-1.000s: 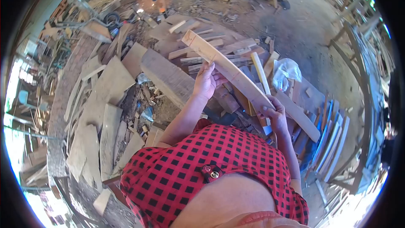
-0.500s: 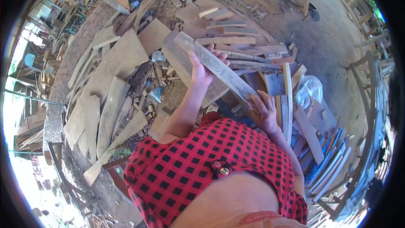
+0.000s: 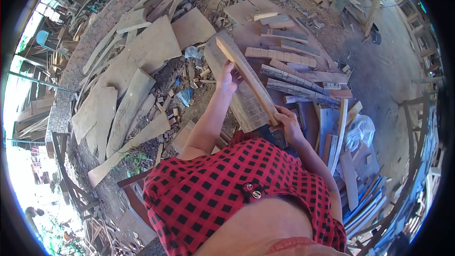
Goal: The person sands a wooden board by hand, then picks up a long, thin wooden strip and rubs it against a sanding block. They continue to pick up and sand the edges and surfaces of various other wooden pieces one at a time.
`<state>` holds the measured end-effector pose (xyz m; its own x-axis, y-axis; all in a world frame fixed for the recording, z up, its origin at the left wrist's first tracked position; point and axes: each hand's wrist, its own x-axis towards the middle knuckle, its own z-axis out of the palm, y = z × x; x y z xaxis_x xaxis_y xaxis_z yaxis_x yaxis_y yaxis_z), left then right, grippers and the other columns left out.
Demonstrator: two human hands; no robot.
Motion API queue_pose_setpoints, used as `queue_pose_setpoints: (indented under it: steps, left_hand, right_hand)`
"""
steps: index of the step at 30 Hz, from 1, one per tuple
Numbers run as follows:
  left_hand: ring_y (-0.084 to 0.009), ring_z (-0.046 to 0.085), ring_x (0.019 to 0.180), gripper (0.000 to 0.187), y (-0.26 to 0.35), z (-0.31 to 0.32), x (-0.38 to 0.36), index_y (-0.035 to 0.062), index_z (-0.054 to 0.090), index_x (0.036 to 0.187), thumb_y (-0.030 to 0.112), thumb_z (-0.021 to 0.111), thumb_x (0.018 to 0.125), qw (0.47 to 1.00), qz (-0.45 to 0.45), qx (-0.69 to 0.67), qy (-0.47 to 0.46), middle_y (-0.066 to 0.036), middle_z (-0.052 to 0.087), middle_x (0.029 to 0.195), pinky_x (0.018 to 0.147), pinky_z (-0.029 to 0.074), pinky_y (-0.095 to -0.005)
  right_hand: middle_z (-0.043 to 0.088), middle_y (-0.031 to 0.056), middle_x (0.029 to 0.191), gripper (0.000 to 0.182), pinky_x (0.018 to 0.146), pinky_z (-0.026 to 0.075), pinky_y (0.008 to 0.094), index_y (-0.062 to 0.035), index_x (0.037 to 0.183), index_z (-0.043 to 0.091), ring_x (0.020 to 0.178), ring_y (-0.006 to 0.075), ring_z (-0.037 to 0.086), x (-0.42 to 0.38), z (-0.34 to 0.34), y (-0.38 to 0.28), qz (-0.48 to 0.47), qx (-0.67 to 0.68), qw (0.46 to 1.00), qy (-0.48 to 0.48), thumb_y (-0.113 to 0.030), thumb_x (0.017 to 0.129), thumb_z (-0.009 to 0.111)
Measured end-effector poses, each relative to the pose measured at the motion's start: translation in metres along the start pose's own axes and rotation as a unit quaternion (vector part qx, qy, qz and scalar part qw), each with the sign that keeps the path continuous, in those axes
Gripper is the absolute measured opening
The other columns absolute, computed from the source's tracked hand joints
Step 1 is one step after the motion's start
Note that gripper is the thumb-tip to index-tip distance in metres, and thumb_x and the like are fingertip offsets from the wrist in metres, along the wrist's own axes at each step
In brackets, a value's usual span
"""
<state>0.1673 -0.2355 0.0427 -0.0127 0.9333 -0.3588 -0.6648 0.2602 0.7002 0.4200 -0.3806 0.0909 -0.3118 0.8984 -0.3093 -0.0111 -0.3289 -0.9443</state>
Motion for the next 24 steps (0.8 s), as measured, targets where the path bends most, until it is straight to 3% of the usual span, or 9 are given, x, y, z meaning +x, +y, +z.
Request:
queue_pose_setpoints:
  steps: [2,6,10,13,15,16,18,22,24]
  left_hand:
    - [-0.0246,0.062,0.094,0.061,0.002,-0.005,0.002,0.0130,0.030,0.145,0.022,0.059,0.091,0.996,0.033,0.057,0.064,-0.011,0.057,0.115,0.075,0.053,-0.0470]
    - [-0.0200,0.065,0.077,0.075,0.009,-0.019,0.009,0.0069,0.032,0.145,0.002,0.070,0.080,0.962,0.080,0.213,0.148,-0.012,0.063,0.100,0.058,0.055,-0.0352]
    - [-0.0183,0.065,0.071,0.079,0.014,-0.014,0.014,0.0056,0.032,0.146,0.003,0.072,0.079,0.938,0.138,0.284,0.140,-0.012,0.064,0.094,0.051,0.054,-0.0322]
    - [-0.0254,0.067,0.084,0.076,0.011,-0.018,0.022,0.0019,0.037,0.142,0.007,0.075,0.076,0.895,0.128,0.397,0.158,-0.017,0.063,0.104,0.069,0.057,-0.0352]
    - [-0.0353,0.065,0.095,0.078,0.008,-0.026,0.028,0.0061,0.038,0.142,0.022,0.076,0.076,0.752,0.213,0.599,0.177,-0.022,0.064,0.106,0.081,0.054,-0.0439]
    - [-0.0353,0.065,0.095,0.078,0.008,-0.022,0.024,0.0061,0.038,0.142,0.022,0.076,0.076,0.752,0.212,0.600,0.173,-0.022,0.064,0.106,0.081,0.054,-0.0439]
    - [-0.0413,0.059,0.108,0.074,0.008,-0.014,0.015,0.0093,0.043,0.138,0.038,0.073,0.077,0.653,0.184,0.708,0.197,-0.024,0.061,0.114,0.092,0.048,-0.0463]
    - [-0.0383,0.060,0.107,0.069,-0.001,-0.019,0.015,0.0113,0.045,0.135,0.047,0.066,0.080,0.648,0.165,0.721,0.183,-0.022,0.061,0.115,0.090,0.049,-0.0462]
    - [-0.0373,0.063,0.100,0.060,-0.012,-0.031,0.019,0.0149,0.048,0.135,0.047,0.059,0.086,0.660,0.234,0.694,0.170,-0.022,0.061,0.115,0.082,0.051,-0.0481]
  right_hand:
    - [0.065,0.0142,0.101,0.041,0.069,0.056,0.0357,0.0024,0.127,0.051,0.080,0.0255,0.068,0.012,0.001,0.006,0.103,0.227,0.968,-0.032,-0.022,0.095,0.049]
    - [0.065,0.0161,0.099,0.041,0.065,0.057,0.0365,0.0032,0.125,0.050,0.080,0.0263,0.068,0.028,0.010,0.018,0.135,0.371,0.915,-0.083,-0.026,0.097,0.044]
    - [0.065,0.0135,0.088,0.043,0.055,0.055,0.0319,-0.0002,0.131,0.046,0.069,0.0218,0.068,0.031,0.017,0.016,0.182,0.234,0.955,0.011,-0.030,0.100,0.041]
    - [0.062,0.0089,0.078,0.043,0.047,0.051,0.0285,-0.0017,0.132,0.046,0.058,0.0185,0.064,0.028,0.013,0.033,0.163,0.078,0.982,0.060,-0.026,0.097,0.050]
    - [0.060,0.0062,0.072,0.045,0.043,0.048,0.0259,-0.0023,0.132,0.047,0.054,0.0166,0.062,0.019,0.007,0.036,0.139,-0.004,0.988,0.067,-0.023,0.094,0.057]
    - [0.059,0.0046,0.069,0.046,0.044,0.048,0.0265,-0.0014,0.132,0.048,0.054,0.0149,0.061,0.012,0.005,0.032,0.133,-0.037,0.989,0.047,-0.021,0.092,0.060]
    - [0.057,0.0029,0.066,0.048,0.045,0.047,0.0271,-0.0005,0.131,0.049,0.054,0.0131,0.060,0.001,-0.004,0.039,0.127,-0.069,0.989,0.030,-0.018,0.089,0.063]
    - [0.061,0.0079,0.070,0.045,0.055,0.049,0.0340,-0.0022,0.127,0.055,0.059,0.0169,0.062,-0.033,-0.031,0.056,0.008,-0.179,0.981,0.079,-0.018,0.086,0.066]
    - [0.063,0.0107,0.074,0.045,0.060,0.050,0.0364,-0.0032,0.125,0.056,0.063,0.0195,0.064,-0.070,-0.048,0.063,0.000,-0.215,0.966,0.144,-0.018,0.084,0.067]
